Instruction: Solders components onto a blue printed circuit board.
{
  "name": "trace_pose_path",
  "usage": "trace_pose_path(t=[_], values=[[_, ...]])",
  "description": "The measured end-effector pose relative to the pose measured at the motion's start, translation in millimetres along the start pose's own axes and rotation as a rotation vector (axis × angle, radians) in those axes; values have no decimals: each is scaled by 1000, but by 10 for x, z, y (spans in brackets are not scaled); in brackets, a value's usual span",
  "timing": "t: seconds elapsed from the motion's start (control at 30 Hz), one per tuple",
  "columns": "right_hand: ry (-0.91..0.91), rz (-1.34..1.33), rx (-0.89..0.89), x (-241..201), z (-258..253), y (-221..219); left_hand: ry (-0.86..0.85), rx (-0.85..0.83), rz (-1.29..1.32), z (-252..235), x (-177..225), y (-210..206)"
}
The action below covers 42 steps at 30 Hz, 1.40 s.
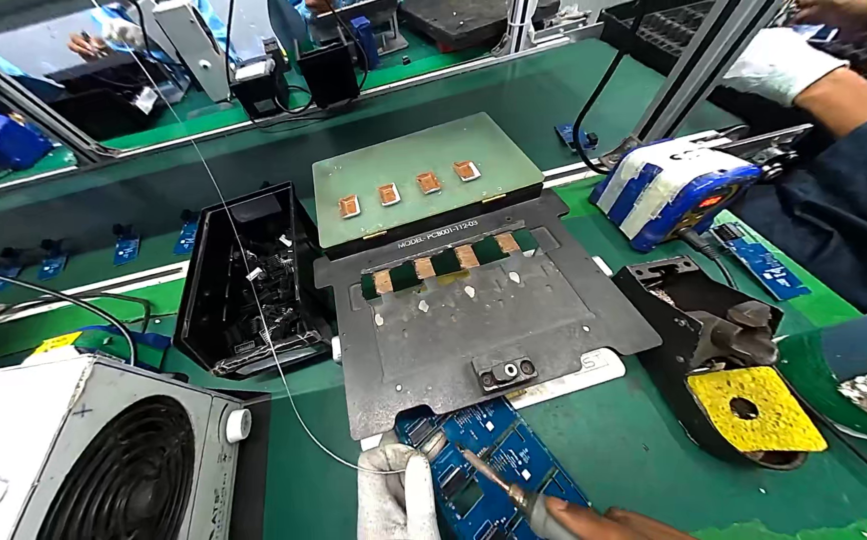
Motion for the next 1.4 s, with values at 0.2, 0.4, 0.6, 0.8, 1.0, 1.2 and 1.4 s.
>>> trace_pose_path(t=[0.2,0.4,0.6,0.8,1.0,1.2,1.4], values=[[-7,3,-5,46,-7,-78,-5,56,-34,5,10,8],[-14,-17,-2,77,-16,-88,-16,63,-35,-14,-55,15],[-26,-43,-12,79,-27,-90,-57,25,-45,-18,-24,20],[-43,-89,0,110,-22,-86,26,78,-24,-3,4,2],[-55,-105,3,124,-8,-90,-60,32,-70,-6,-8,29],[-1,-106,33,85,-7,-42,-47,26,-47,-8,11,21],[26,-112,-6,97,28,-46,51,-118,158,75,-117,88]])
Point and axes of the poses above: each hand's wrist, its own z-axis away from the middle knuckle, its own y-axis out of the back of the hand, x = y × z, the point moved 10 cm from there along -z, towards the middle knuckle, and after that the axes turned 10 degrees about y, right-handed, at the moved point
